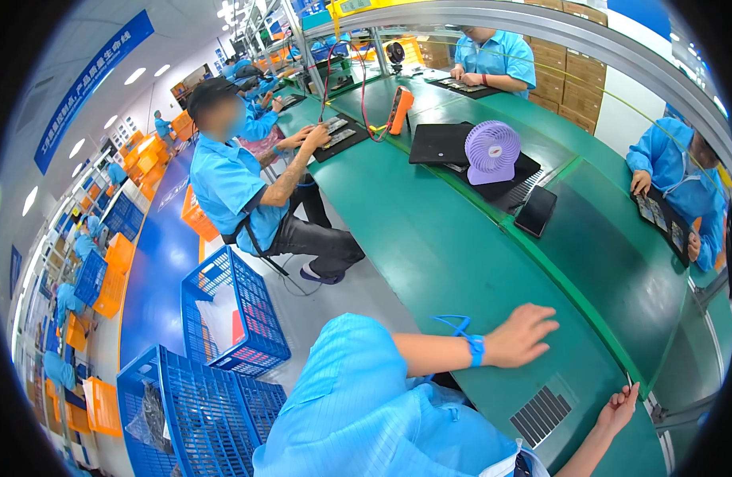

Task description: The person uses tweezers to pick up small white rectangular components and place them onto circuit boards arranged on a black tray. The person repeatedly picks components from a strip and applies them to specific spots on the boards, occasionally adjusting the boards or the component strip.

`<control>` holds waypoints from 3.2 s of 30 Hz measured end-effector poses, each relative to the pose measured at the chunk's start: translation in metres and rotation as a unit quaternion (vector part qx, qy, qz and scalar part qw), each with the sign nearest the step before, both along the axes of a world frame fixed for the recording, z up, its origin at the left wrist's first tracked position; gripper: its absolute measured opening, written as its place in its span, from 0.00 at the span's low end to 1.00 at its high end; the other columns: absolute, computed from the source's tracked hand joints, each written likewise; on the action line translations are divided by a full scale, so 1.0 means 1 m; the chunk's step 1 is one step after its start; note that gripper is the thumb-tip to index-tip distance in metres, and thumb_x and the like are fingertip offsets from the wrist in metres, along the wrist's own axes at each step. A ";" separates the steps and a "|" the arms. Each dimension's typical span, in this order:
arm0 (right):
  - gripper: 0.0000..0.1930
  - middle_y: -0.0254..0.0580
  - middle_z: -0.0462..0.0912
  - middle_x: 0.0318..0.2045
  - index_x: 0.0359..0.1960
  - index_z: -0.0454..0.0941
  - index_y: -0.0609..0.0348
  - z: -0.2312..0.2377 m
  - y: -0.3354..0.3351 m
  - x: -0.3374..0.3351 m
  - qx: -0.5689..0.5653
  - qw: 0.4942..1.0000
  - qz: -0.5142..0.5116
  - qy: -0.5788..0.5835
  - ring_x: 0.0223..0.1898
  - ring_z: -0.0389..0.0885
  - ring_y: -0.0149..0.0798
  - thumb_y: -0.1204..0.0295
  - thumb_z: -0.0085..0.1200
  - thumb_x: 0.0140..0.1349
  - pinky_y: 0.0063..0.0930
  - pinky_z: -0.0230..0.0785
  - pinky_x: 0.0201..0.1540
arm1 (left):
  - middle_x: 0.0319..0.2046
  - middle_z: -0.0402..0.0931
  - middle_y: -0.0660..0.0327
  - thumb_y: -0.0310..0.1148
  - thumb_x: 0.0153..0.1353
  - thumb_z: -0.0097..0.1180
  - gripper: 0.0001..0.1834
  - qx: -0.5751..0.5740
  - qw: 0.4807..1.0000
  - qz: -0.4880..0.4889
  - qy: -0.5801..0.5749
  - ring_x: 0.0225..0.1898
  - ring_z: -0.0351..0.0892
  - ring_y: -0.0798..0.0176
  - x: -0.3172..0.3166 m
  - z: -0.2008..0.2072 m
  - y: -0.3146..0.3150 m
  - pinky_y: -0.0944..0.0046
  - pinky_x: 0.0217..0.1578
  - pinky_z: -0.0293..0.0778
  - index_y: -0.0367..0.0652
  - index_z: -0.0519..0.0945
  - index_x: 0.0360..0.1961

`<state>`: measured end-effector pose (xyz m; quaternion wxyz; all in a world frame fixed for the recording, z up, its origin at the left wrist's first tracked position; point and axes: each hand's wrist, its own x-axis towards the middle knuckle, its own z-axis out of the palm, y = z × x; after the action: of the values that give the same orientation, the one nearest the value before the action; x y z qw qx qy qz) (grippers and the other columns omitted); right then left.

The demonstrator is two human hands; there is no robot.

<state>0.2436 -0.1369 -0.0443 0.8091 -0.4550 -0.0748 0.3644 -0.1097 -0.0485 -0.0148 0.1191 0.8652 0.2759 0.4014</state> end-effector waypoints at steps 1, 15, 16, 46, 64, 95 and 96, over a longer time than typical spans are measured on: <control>0.11 0.32 0.75 0.23 0.33 0.72 0.58 0.000 -0.001 0.002 0.003 1.000 0.003 -0.005 0.17 0.62 0.20 0.64 0.56 0.65 0.16 0.52 0.18 | 0.58 0.62 0.44 0.35 0.56 0.58 0.27 0.003 0.999 0.032 0.000 0.58 0.63 0.40 -0.014 -0.006 0.005 0.42 0.59 0.58 0.39 0.68 0.56; 0.08 0.32 0.75 0.21 0.31 0.72 0.54 0.009 -0.001 -0.009 0.017 1.000 -0.009 0.000 0.16 0.63 0.20 0.66 0.55 0.67 0.15 0.53 0.17 | 0.53 0.65 0.46 0.25 0.57 0.57 0.27 -0.096 0.989 -0.082 -0.076 0.49 0.73 0.46 -0.024 0.087 0.004 0.55 0.49 0.72 0.40 0.67 0.60; 0.09 0.32 0.74 0.21 0.31 0.71 0.54 0.010 -0.002 -0.008 0.017 1.000 -0.012 0.001 0.16 0.63 0.20 0.66 0.55 0.67 0.15 0.53 0.17 | 0.50 0.68 0.47 0.23 0.57 0.56 0.28 -0.146 0.966 -0.171 -0.126 0.45 0.76 0.49 -0.006 0.111 -0.002 0.58 0.45 0.74 0.39 0.68 0.60; 0.18 0.32 0.65 0.17 0.27 0.67 0.51 -0.019 -0.001 0.065 -0.180 0.969 0.167 -0.011 0.18 0.61 0.29 0.52 0.49 0.66 0.26 0.57 0.21 | 0.30 0.77 0.61 0.30 0.56 0.55 0.18 0.008 0.747 -0.585 -0.317 0.25 0.78 0.58 0.099 0.207 -0.093 0.61 0.24 0.73 0.48 0.77 0.49; 0.06 0.37 0.79 0.27 0.35 0.71 0.55 0.030 -0.001 -0.036 0.074 0.995 -0.046 0.050 0.22 0.76 0.27 0.71 0.55 0.64 0.16 0.59 0.14 | 0.20 0.77 0.58 0.19 0.47 0.59 0.15 0.066 0.943 -0.309 -0.108 0.19 0.75 0.58 0.084 0.009 0.031 0.61 0.22 0.71 0.42 0.82 0.39; 0.10 0.42 0.77 0.20 0.31 0.67 0.57 0.048 -0.006 -0.024 0.083 0.990 -0.086 0.076 0.12 0.61 0.24 0.68 0.53 0.66 0.21 0.49 0.14 | 0.33 0.74 0.55 0.28 0.61 0.49 0.03 0.291 0.876 -0.107 0.369 0.36 0.79 0.53 0.209 0.027 0.199 0.57 0.33 0.78 0.40 0.72 0.32; 0.10 0.42 0.77 0.20 0.31 0.67 0.57 0.049 -0.008 -0.024 0.079 0.990 -0.085 0.078 0.12 0.61 0.25 0.68 0.53 0.66 0.21 0.49 0.14 | 0.32 0.74 0.55 0.27 0.60 0.50 0.03 0.304 0.871 -0.094 0.375 0.36 0.79 0.53 0.214 0.026 0.201 0.58 0.33 0.78 0.40 0.73 0.31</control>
<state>0.2194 -0.1449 0.0046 0.8739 -0.3650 -0.0012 0.3210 0.1047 0.1525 0.0109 -0.2256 0.9658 0.0817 0.0980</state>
